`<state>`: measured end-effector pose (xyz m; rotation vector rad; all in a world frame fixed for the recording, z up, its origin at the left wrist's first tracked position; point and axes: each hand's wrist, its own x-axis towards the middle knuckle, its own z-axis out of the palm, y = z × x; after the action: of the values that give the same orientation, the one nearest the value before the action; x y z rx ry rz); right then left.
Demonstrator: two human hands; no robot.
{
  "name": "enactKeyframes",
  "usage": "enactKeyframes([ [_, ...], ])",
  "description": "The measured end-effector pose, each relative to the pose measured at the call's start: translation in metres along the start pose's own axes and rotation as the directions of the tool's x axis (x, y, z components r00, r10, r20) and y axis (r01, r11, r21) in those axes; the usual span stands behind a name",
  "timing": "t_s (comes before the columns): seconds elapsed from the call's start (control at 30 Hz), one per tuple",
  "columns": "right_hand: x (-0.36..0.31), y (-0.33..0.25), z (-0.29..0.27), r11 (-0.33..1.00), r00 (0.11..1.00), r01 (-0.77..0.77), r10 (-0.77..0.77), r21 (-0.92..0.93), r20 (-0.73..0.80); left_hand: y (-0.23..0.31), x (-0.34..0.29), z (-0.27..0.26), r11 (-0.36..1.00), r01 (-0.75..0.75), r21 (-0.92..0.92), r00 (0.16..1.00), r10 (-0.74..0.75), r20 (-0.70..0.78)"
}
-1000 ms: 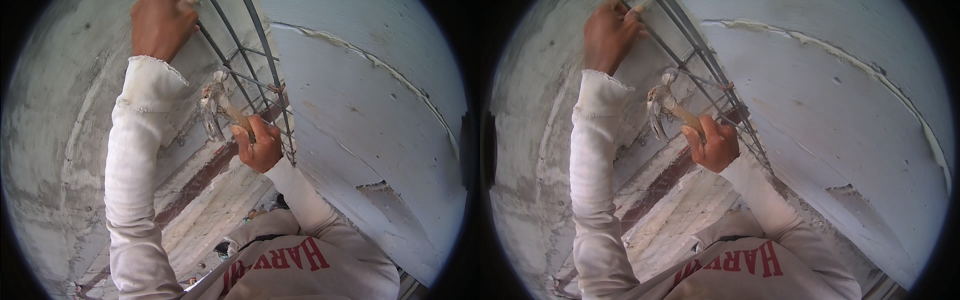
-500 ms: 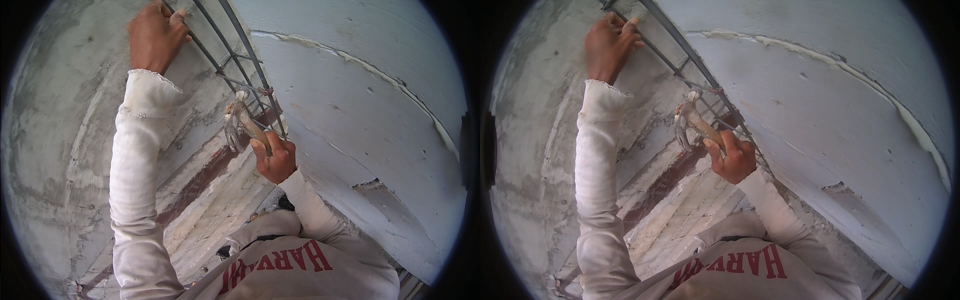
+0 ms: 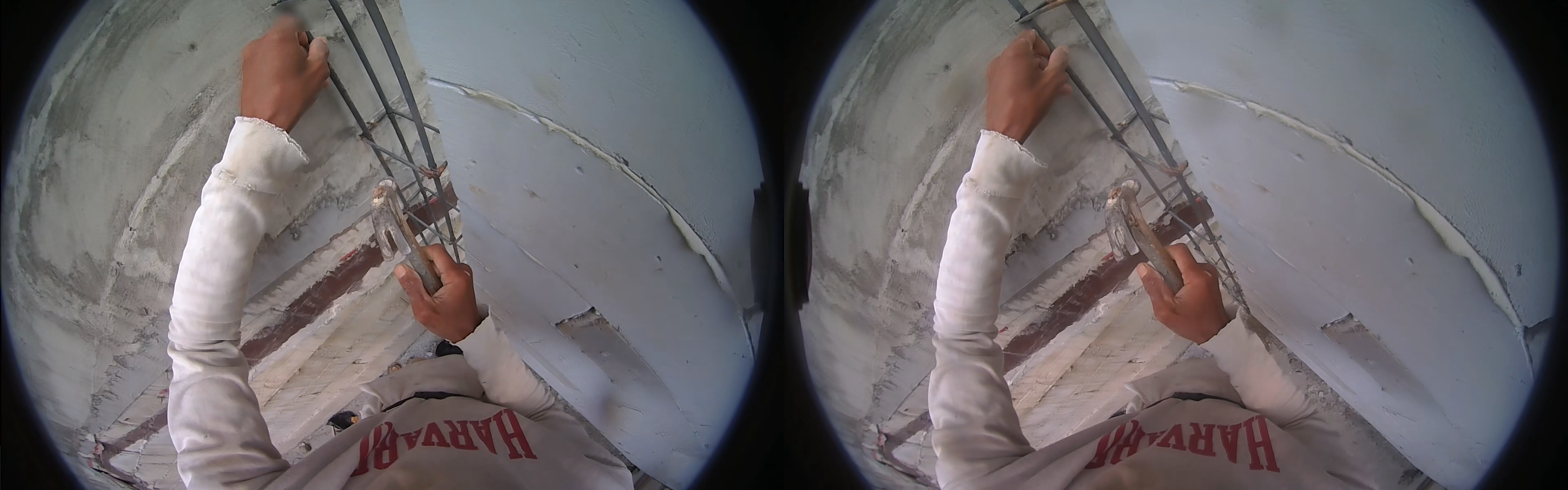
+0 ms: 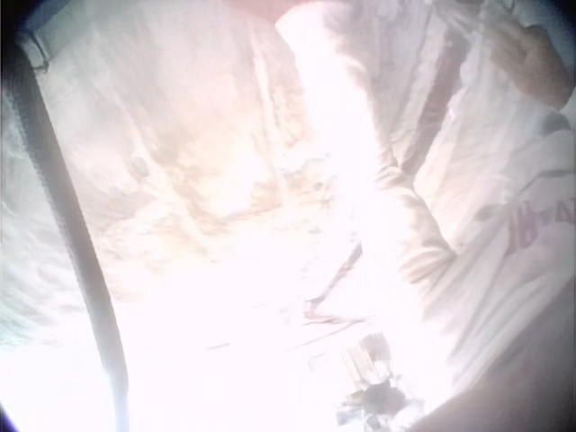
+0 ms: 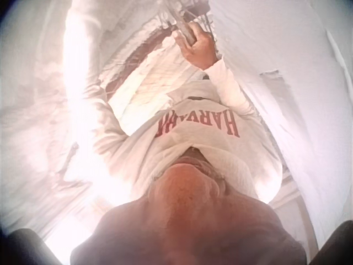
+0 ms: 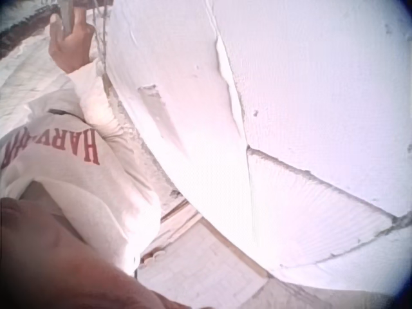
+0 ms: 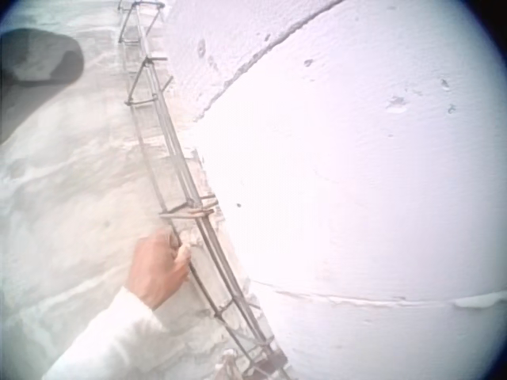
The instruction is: The person secures a vertical rebar cage to a concrete wall using a hammer and nails. They repeatedly hammer nails into the wall at various points along the rebar to hold it in place.
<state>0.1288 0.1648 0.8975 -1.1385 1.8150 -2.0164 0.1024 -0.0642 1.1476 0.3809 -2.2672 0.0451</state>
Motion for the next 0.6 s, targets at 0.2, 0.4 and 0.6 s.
enactKeyframes([
  [0.2, 0.003, -0.010, -0.016, 0.954, 0.998, -0.050, 0.056, -0.297, 0.011, 0.005, -0.042, -0.002, 0.957, 0.128, -0.261, 0.987, -0.149, -0.061],
  [0.4, 0.024, -0.074, -0.028, 0.799, 0.956, 0.273, -0.288, -0.536, 0.057, 0.005, -0.176, 0.055, 0.329, 0.401, -0.855, 0.826, -0.533, 0.183],
  [0.6, 0.064, -0.137, -0.025, 0.332, 0.965, 0.230, -0.200, -0.915, 0.171, 0.012, -0.227, 0.136, -0.093, 0.546, -0.832, 0.719, -0.458, 0.523],
])
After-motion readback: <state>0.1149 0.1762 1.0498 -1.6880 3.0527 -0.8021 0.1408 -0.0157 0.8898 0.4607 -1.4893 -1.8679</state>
